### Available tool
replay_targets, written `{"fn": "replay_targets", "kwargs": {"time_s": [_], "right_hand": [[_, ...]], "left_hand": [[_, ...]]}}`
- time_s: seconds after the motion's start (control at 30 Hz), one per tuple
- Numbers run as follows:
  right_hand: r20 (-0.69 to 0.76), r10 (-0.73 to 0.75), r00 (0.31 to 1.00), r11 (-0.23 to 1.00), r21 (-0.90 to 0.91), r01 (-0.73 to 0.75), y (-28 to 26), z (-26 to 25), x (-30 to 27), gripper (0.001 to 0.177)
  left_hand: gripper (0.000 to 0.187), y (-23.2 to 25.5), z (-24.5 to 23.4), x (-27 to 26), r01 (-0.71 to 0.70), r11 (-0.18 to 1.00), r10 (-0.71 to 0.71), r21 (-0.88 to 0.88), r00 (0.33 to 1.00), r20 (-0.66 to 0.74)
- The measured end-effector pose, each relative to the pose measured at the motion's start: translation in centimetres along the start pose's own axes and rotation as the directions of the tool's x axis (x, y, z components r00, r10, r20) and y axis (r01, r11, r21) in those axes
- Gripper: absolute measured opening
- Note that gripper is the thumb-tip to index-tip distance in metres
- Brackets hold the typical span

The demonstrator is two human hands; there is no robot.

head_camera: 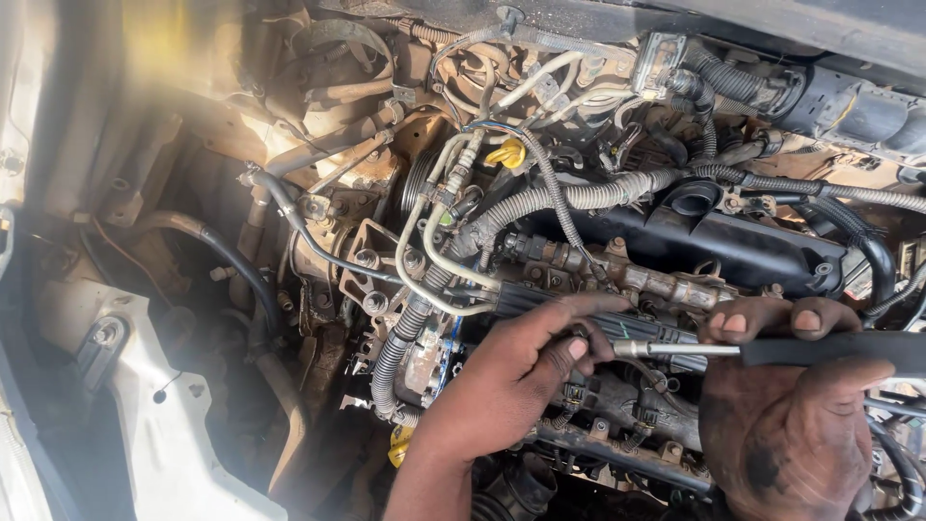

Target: Inspecting and repairing components within a car engine bay, including the fuel rail and wiring.

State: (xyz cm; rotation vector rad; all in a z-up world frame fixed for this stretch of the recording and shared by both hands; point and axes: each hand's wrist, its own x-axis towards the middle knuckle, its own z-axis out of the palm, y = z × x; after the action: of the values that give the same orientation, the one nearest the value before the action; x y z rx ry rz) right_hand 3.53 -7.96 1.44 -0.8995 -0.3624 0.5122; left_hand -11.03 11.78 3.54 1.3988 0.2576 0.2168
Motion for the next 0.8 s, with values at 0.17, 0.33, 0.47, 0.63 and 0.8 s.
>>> {"fn": "replay_targets", "kwargs": {"time_s": [0.17,0.33,0.47,0.63,0.8], "right_hand": [[-0.079,0.018,0.997,1.0,0.009,-0.017,-0.6,1.9,0.2,0.038],[0.011,0.06,0.998,0.998,-0.017,-0.06,-0.1,2.4,0.5,0.038],[0.091,0.078,0.993,0.997,0.004,-0.079,-0.6,3.8,1.3,0.034],[0.115,0.227,0.967,0.91,-0.379,-0.169,-2.1,2.2,2.3,0.023],[0.179,0.213,0.961,0.92,-0.368,-0.135,-0.1,0.4,2.8,0.019]], "left_hand": [[0.065,1.6,0.0,0.4,0.087,0.995,-0.084,0.054,0.995,-0.06],[0.068,0.8,0.2,0.3,0.019,0.998,-0.015,0.067,0.998,-0.062],[0.068,1.1,0.1,0.3,-0.033,0.99,0.039,0.136,0.999,-0.037],[0.073,0.0,-0.2,0.4,-0.039,0.997,0.046,0.073,0.995,-0.089],[0.068,1.0,0.1,0.6,0.007,0.988,0.014,0.154,0.991,-0.134]]}}
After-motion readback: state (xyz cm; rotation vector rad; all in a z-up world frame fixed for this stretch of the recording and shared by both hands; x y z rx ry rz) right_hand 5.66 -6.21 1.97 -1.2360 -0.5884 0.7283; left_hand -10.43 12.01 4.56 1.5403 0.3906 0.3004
